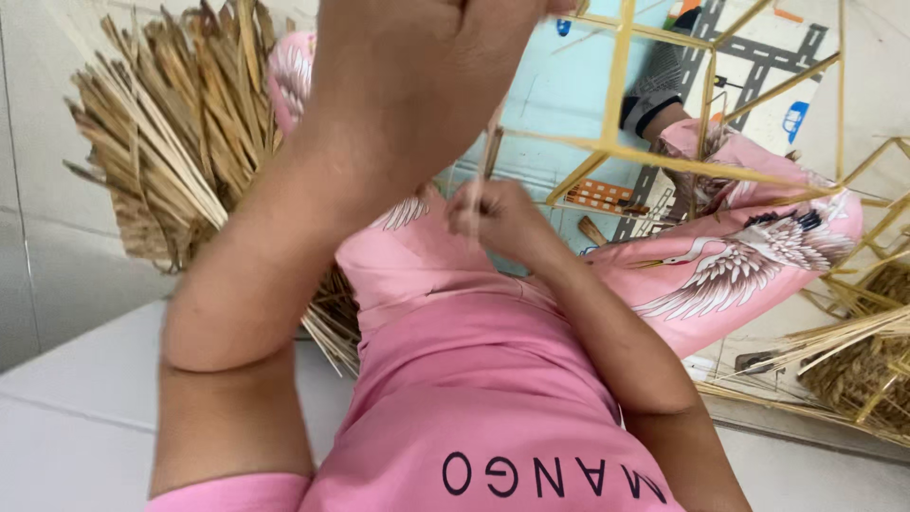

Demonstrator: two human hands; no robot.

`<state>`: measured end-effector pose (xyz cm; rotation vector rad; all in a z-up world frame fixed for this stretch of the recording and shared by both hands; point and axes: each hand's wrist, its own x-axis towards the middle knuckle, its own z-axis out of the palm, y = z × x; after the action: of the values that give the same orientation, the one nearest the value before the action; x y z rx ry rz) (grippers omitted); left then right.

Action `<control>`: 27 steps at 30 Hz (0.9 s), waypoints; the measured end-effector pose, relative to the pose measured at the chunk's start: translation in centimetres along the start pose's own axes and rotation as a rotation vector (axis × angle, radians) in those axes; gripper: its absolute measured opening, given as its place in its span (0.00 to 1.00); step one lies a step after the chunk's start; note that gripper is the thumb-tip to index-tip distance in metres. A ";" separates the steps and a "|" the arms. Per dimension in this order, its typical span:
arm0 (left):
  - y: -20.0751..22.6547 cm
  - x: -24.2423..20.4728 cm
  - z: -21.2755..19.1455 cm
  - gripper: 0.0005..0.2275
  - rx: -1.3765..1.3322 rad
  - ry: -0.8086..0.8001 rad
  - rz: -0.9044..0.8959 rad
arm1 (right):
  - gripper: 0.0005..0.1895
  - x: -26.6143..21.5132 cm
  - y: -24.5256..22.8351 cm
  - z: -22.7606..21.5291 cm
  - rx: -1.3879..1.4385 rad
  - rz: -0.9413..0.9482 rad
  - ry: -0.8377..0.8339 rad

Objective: The person weaves together thin strips of dried plant material around a wooden frame by hand, pulling the strips through and tying them to secure the structure.

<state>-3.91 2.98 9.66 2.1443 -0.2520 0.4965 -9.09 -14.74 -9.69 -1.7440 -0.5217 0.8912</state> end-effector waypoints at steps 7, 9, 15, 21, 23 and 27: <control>-5.2 -9.1 0.3 0.03 -0.258 -0.470 -0.660 | 0.22 -2.1 -1.5 -1.5 0.642 -0.080 0.074; -5.9 -13.7 0.9 0.03 -0.529 -0.448 -0.760 | 0.19 -1.7 -1.8 -1.0 0.653 -0.104 0.082; -10.0 -21.9 -1.0 0.06 -0.480 -0.281 -0.854 | 0.09 -1.1 -1.8 0.6 0.610 -0.012 0.179; -19.1 -30.6 -7.8 0.07 -0.164 0.337 -1.190 | 0.08 -1.3 -1.7 0.7 0.631 -0.020 0.255; -20.0 -34.8 -8.6 0.07 0.001 0.221 -1.388 | 0.09 -1.1 -1.7 0.8 0.628 -0.033 0.262; -20.0 -39.6 -9.1 0.12 0.383 -0.217 -1.473 | 0.09 -1.0 -1.1 1.0 0.649 0.001 0.263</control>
<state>-34.76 21.85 -17.64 2.0957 1.3157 -0.5879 -10.43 -14.46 -8.51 -1.2335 -0.0400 0.7111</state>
